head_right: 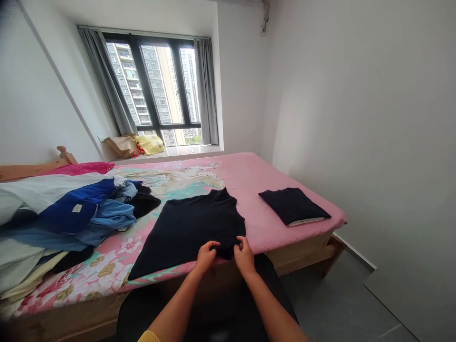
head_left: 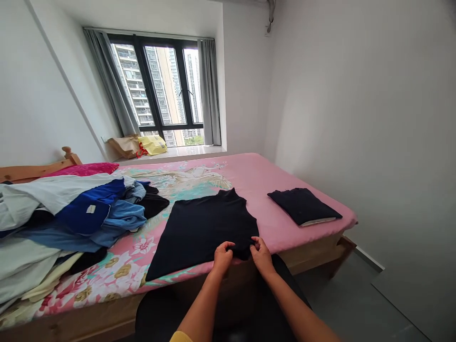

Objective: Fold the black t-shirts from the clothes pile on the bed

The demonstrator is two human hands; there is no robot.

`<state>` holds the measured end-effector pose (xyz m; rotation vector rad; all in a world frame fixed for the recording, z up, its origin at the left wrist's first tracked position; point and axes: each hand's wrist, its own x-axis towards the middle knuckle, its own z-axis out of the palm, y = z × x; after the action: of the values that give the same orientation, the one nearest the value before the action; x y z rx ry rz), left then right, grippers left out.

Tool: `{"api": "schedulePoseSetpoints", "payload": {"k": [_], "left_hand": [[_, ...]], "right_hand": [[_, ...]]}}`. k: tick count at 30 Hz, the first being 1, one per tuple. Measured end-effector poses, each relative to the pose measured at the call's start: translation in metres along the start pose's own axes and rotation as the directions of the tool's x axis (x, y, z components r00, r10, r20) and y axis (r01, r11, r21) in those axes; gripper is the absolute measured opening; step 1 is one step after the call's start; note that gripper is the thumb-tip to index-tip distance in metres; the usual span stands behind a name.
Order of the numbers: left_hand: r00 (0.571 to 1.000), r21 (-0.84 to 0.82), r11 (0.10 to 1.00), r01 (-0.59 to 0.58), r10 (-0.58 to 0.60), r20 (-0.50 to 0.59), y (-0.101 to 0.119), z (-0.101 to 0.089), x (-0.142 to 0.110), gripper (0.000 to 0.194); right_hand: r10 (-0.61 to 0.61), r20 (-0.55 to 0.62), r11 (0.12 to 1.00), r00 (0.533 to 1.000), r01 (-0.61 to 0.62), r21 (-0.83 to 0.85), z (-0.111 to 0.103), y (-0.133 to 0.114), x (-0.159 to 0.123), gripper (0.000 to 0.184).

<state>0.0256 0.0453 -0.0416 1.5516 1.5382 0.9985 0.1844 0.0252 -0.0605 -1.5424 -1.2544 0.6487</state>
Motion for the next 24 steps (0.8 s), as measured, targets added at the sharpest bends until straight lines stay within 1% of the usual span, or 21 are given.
{"api": "schedulePoseSetpoints", "payload": {"k": [4,7,11,13,15,18,20,24], "left_hand": [[1.0,0.032,0.999,-0.006,0.007,-0.007,-0.006,0.003,0.003,0.039],[0.999,0.073,0.997,-0.026,0.028,-0.022,-0.005,0.005,0.003,0.037],[0.993,0.134,0.987,-0.093,0.102,-0.059,0.001,0.006,-0.007,0.041],[0.988,0.162,0.979,-0.125,0.138,-0.073,0.003,0.005,-0.013,0.043],[0.984,0.181,0.974,-0.137,0.154,-0.085,0.004,0.005,-0.017,0.043],[0.983,0.191,0.973,-0.13,0.151,-0.101,0.005,0.005,-0.018,0.042],[0.985,0.189,0.975,-0.119,0.14,-0.105,0.005,0.005,-0.016,0.041],[0.988,0.185,0.979,-0.091,0.112,-0.108,0.004,0.004,-0.01,0.037]], "right_hand": [[0.066,-0.057,0.997,0.996,-0.068,-0.039,0.003,0.001,0.006,0.037],[0.075,-0.086,0.994,0.993,-0.082,-0.073,-0.003,0.0,0.005,0.032],[-0.001,-0.109,0.983,0.994,-0.019,-0.184,-0.028,-0.005,-0.004,0.022],[-0.039,-0.079,0.973,0.996,0.02,-0.228,-0.039,-0.007,-0.01,0.021],[-0.057,-0.029,0.964,0.998,0.047,-0.261,-0.043,-0.007,-0.015,0.02],[-0.072,0.022,0.955,0.997,0.075,-0.285,-0.035,-0.001,-0.023,0.029],[-0.087,0.019,0.957,0.996,0.089,-0.277,-0.027,0.005,-0.028,0.034],[-0.112,-0.004,0.966,0.994,0.108,-0.235,-0.015,0.013,-0.032,0.03]]}}
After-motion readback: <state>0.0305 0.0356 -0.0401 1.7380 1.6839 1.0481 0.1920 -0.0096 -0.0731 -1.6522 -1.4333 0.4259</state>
